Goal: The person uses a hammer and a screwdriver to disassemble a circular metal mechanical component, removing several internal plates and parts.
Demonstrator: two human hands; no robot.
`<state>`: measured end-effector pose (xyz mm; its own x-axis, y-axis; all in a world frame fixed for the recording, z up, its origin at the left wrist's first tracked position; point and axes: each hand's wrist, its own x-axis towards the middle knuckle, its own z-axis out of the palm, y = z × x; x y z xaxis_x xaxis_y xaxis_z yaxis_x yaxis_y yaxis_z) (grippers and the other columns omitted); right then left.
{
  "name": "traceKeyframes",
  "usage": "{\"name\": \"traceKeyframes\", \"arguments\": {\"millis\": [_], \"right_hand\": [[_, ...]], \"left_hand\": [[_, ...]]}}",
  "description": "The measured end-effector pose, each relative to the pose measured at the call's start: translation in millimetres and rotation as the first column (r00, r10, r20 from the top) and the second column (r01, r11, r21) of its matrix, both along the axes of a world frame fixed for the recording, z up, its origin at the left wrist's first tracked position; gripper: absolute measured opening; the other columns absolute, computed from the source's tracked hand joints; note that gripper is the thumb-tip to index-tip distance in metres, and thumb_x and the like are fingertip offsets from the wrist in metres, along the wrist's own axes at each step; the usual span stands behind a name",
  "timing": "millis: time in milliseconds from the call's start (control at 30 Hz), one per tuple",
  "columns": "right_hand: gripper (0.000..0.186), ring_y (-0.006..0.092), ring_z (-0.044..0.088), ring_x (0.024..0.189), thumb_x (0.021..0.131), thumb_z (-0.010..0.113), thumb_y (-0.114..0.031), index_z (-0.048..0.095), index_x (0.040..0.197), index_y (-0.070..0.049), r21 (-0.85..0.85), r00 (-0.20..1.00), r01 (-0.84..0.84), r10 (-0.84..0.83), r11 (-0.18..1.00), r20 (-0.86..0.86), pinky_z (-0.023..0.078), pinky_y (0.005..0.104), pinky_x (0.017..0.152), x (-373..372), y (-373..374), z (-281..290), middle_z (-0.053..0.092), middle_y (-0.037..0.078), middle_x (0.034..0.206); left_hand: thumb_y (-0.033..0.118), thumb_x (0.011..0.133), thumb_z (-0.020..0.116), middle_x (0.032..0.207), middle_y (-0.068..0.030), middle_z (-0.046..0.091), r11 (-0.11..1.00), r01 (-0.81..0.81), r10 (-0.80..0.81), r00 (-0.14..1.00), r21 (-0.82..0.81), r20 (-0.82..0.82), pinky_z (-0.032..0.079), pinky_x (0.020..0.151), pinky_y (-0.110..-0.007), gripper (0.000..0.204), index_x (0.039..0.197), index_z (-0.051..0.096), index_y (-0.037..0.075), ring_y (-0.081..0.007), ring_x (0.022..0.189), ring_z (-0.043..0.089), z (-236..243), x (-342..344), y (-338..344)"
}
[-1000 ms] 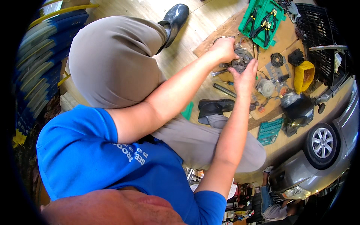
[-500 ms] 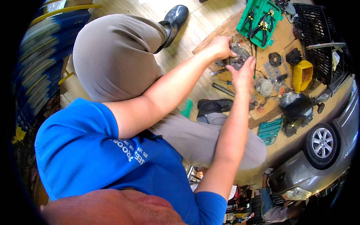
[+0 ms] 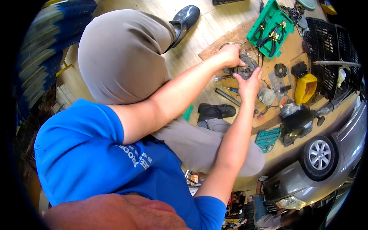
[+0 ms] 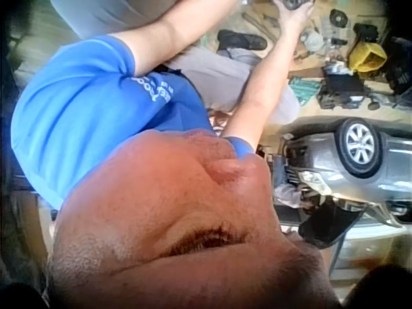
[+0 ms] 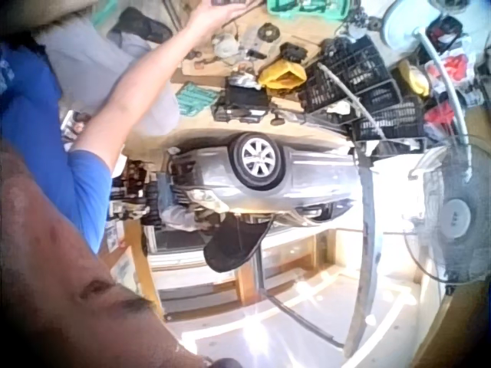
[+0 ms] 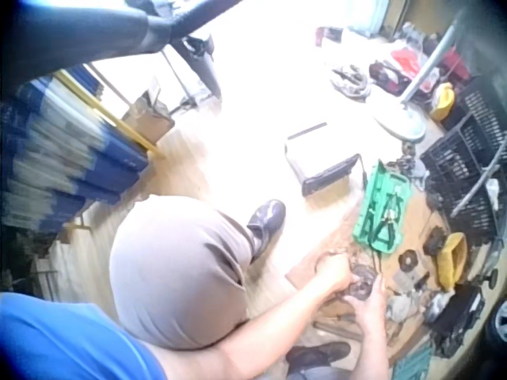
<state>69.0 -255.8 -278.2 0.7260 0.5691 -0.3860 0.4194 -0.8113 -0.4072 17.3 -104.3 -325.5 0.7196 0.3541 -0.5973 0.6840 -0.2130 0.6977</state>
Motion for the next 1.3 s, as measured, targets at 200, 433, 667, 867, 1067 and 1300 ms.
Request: {"name": "traceKeyframes", "arguments": {"millis": [200,433,667,867,1067,1300], "right_hand": [[0.108,0.0456,0.031,0.134,0.062,0.085,-0.041,0.028,0.137,0.013,-0.133,0.983,0.003,0.021,0.991,0.184,0.029,0.0456,0.110,-22.6,19.8,10.7,0.026,0.035,0.144],[0.102,0.0482,0.040,0.122,0.063,0.084,-0.041,0.032,0.133,0.012,-0.119,0.960,0.001,0.032,0.993,0.277,0.033,0.0506,0.104,-23.5,30.2,2.2,0.040,0.033,0.132],[0.098,0.0424,0.044,0.120,0.066,0.083,-0.034,0.031,0.136,0.010,0.019,0.952,0.077,-0.079,0.997,0.296,0.034,0.0479,0.104,-22.1,22.7,15.3,0.042,0.030,0.132],[0.069,0.0366,0.054,0.113,0.085,0.064,-0.036,0.038,0.139,-0.003,0.338,0.465,0.854,-0.287,0.396,-0.838,0.045,0.0476,0.093,15.3,-29.5,38.3,0.052,0.020,0.127],[0.089,0.0472,0.049,0.116,0.073,0.068,-0.058,0.038,0.139,-0.007,0.310,0.346,0.904,-0.078,0.294,-0.935,0.043,0.0548,0.096,0.1,-33.4,44.1,0.045,0.025,0.134],[0.094,0.0503,0.043,0.121,0.068,0.072,-0.060,0.039,0.141,-0.011,0.296,0.316,0.927,-0.053,0.230,-0.947,0.035,0.0585,0.102,-7.6,-36.3,45.0,0.041,0.026,0.139]], "left_hand": [[0.035,0.072,0.077,0.099,-0.0169,0.068,0.999,-0.027,0.028,0.999,-0.034,0.026,0.051,0.084,-0.041,0.039,0.094,0.070,0.004,-0.0321,0.097,0.064,15.6,-0.2,6.0],[0.038,0.083,0.066,0.095,-0.0196,0.068,0.996,-0.052,0.053,0.999,-0.070,0.011,0.051,0.083,-0.042,0.039,0.092,0.071,0.001,-0.0350,0.093,0.065,9.2,5.4,7.7],[0.026,0.090,0.060,0.079,-0.0131,0.068,0.800,-0.207,0.296,0.953,-0.563,0.070,0.053,0.062,-0.035,0.028,0.089,0.069,-0.001,-0.0239,0.070,0.066,24.0,3.2,17.6],[0.019,0.093,0.056,0.072,-0.0068,0.062,0.321,-0.553,0.802,0.591,-0.769,-0.091,0.046,0.044,-0.028,0.019,0.092,0.061,0.000,-0.0141,0.055,0.056,16.3,14.7,21.4],[0.018,0.093,0.054,0.075,-0.0078,0.060,0.120,-0.627,0.880,0.426,-0.770,-0.210,0.047,0.049,-0.029,0.017,0.095,0.057,0.001,-0.0149,0.057,0.055,13.6,12.8,12.0],[0.019,0.094,0.054,0.077,-0.0081,0.061,0.133,-0.622,0.881,0.431,-0.772,-0.195,0.048,0.051,-0.028,0.019,0.096,0.057,0.001,-0.0150,0.060,0.057,20.3,14.6,9.0]]}}
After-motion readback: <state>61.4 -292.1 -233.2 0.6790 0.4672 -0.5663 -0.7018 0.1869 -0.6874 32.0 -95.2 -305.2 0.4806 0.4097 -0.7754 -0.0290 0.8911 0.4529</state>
